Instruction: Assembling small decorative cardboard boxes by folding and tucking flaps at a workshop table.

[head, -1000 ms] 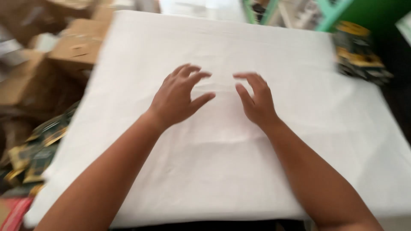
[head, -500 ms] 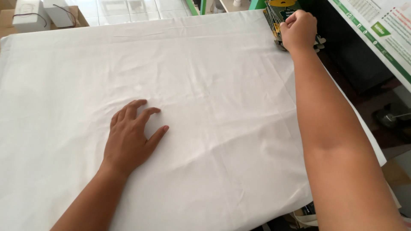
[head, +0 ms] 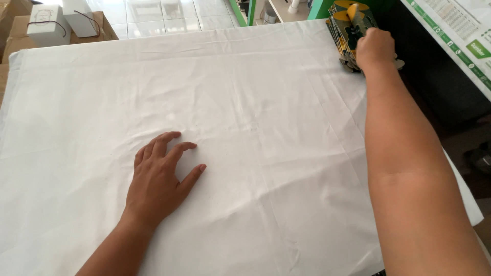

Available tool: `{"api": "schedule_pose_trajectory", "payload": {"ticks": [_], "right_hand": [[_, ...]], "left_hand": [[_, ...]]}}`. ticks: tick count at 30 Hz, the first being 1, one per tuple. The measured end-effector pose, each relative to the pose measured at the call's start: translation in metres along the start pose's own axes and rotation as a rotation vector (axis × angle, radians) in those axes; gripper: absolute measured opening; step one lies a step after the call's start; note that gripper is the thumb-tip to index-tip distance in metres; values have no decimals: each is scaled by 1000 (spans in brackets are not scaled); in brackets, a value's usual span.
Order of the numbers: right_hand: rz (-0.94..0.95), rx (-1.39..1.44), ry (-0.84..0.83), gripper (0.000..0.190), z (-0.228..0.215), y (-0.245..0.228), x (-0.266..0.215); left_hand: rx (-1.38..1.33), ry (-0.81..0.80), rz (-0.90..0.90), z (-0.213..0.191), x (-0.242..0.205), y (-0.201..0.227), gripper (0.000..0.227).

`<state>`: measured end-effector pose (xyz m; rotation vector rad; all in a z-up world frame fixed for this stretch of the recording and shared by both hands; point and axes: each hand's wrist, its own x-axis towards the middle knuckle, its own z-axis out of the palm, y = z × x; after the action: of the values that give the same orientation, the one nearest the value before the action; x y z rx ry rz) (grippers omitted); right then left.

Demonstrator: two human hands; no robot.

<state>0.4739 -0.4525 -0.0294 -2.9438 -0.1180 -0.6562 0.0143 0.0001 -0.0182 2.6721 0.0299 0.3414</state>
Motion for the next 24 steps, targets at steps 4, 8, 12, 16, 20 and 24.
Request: {"api": "schedule_pose_trajectory", "payload": {"ticks": [4,8,12,16,20,24], "right_hand": [[97,96,-91,36,-38,-12,-19],[-19,-159,242,5,-49,-6,-4],[-270,-381,727,18,-89,-42,-7],[-512,-27,677,18,-177,-153,-91],[-555,544,266,22,-215,-245,-193],[-405,1216,-288,18,-205,-311,-270]], "left_hand": [[-8,24,12,1,0,-1,44],[-33,30,25,0,1,-2,43],[-108,30,11,-2,0,-4,44],[-314,98,-34,-19,0,-4,43],[-774,158,-222,-33,-5,-9,41],[-1196,174,-142,-23,0,-34,51]]}}
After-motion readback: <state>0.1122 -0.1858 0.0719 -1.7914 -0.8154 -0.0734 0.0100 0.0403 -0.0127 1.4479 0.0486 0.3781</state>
